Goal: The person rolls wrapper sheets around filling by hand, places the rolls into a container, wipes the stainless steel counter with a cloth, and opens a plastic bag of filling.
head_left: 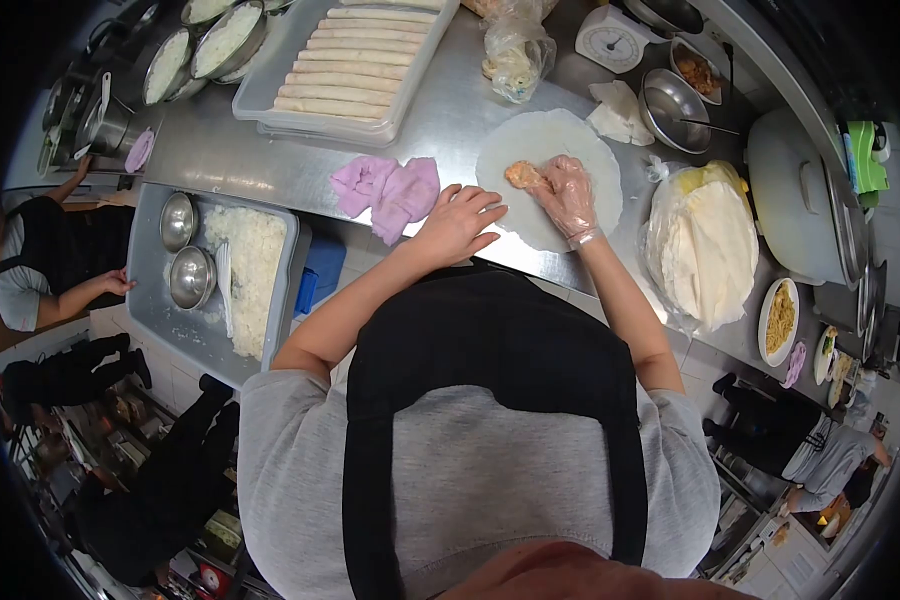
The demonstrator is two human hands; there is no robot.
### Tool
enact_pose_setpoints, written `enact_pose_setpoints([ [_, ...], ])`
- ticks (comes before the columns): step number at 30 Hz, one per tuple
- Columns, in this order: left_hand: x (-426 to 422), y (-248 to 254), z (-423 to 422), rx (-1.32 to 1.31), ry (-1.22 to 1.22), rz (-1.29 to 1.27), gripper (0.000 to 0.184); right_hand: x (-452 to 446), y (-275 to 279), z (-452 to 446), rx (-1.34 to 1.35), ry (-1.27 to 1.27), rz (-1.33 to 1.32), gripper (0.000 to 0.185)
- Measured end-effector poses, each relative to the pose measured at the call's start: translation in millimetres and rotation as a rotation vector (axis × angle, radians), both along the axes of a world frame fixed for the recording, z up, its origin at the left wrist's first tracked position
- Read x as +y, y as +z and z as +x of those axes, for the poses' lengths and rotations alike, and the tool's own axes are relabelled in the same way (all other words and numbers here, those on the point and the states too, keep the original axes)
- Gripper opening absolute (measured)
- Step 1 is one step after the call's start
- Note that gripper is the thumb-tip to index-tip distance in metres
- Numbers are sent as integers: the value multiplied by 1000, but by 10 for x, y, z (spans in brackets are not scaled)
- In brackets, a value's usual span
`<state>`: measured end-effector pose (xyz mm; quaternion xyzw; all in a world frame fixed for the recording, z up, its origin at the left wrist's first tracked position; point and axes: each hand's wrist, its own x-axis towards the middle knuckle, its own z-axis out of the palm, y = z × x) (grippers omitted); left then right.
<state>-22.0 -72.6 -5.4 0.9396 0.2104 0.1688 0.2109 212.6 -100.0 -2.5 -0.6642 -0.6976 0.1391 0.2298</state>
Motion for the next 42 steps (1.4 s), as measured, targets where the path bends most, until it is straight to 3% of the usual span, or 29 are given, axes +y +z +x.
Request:
enact_pose_setpoints([
  [5, 30, -2, -10, 9, -12, 1, 39, 74, 144, -187, -95, -66, 150, 38],
  [8, 25, -3, -18, 17, -17, 7, 40, 193, 107, -203, -90, 32, -23, 40],
  [11, 23, 7, -30, 17, -25, 4, 42, 199, 95, -169, -145, 56, -178, 56],
  [14, 71, 7, -69, -36, -13, 3, 43, -9, 268, -161, -82, 117, 64, 71],
  [16, 96, -2, -79, -96, 11, 0, 44, -143, 313, -105, -314, 368, 121, 74],
  [19, 125, -20, -105, -45, 62, -47, 44, -186, 221, -84, -360, 429, 2, 73],
  [26, 112, -29, -100, -24, 66, 8, 44, 27, 190, -155, -329, 458, 25, 62],
  [28, 123, -44, -105, -27, 75, 22, 44, 97, 248, -29, 563, 169, -317, 46],
  [29, 115, -48, -104, -36, 81, 18, 43, 124, 245, -27, 560, 171, -322, 46],
  [31, 105, -46, -105, -43, 82, 14, 43, 170, 241, -118, 64, 127, 61, 33],
  [35, 112, -55, -95, -47, 91, 7, 42, 290, 121, -339, -95, 136, 89, 35],
  [39, 111, -86, -102, -53, 92, 12, 41, 302, 84, -387, -72, 162, 179, 33],
  [42, 110, -121, -106, -76, 96, 37, 40, 204, 83, -355, -195, -33, 237, 31],
])
